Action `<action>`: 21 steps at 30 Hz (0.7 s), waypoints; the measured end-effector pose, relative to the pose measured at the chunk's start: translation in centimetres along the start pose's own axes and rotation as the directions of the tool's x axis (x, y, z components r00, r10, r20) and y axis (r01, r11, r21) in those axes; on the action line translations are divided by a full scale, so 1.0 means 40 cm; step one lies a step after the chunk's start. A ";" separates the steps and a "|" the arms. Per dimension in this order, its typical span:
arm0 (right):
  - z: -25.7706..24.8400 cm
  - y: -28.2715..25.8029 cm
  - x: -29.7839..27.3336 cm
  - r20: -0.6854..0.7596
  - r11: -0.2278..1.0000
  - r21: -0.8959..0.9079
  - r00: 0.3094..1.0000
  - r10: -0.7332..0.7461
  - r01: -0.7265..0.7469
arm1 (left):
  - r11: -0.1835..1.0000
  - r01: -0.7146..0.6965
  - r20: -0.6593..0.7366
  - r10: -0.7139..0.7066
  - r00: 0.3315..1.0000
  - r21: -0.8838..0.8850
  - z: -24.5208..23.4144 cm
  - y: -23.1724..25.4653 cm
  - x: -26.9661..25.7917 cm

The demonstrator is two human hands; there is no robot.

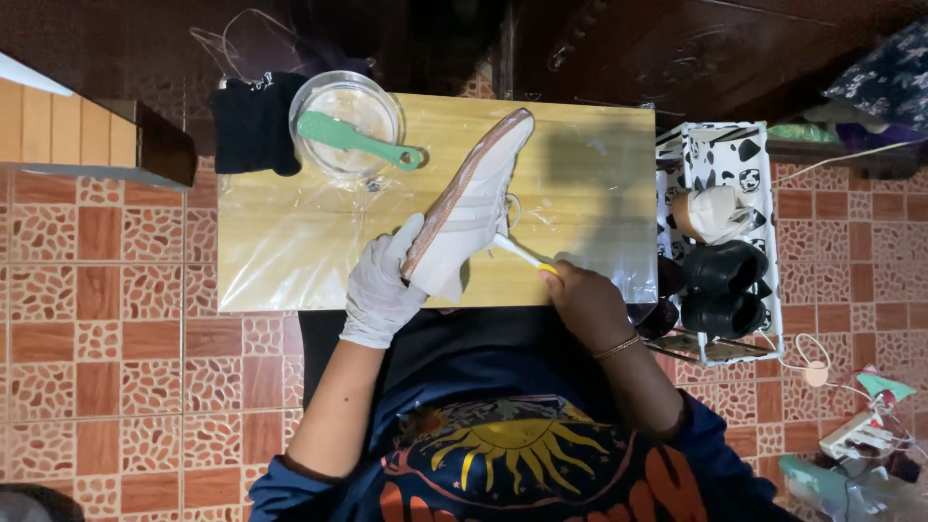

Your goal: The person sits on the floor and scrubs a white sneaker with a toothbrush. They clean the upper, sole, and sides of the shoe, repeatedly dipping the brush into a container of cleaning solution. The shoe is rotated and turned over to access different areas during the cleaning process.

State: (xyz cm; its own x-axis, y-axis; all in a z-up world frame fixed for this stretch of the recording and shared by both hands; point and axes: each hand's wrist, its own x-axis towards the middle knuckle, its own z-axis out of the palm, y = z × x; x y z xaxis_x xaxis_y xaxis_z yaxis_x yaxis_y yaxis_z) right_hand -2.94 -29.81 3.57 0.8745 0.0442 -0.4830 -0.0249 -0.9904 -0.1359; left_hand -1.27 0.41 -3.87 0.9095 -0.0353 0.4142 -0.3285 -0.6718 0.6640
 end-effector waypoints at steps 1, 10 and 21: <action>-0.004 -0.016 -0.011 -0.031 1.000 -0.001 0.999 -0.031 0.031 | 1.000 0.011 -0.015 -0.011 1.000 -0.022 0.002 0.000 -0.001; -0.013 0.002 0.020 0.041 0.998 0.060 0.999 0.017 -0.020 | 0.998 0.051 -0.018 -0.052 0.998 -0.039 -0.009 0.009 -0.006; -0.101 0.081 -0.015 -0.036 0.886 0.439 0.983 0.182 -0.148 | 0.937 0.294 0.120 -0.275 0.954 -0.190 -0.101 0.164 0.079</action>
State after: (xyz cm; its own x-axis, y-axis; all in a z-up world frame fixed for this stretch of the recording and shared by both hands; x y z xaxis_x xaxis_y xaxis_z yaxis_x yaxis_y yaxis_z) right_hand -1.60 -33.57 6.94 0.8723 -0.1415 -0.4680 -0.3643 -0.8266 -0.4289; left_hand -1.59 -1.12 4.29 0.9885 0.0622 0.1378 -0.0888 -0.4989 0.8621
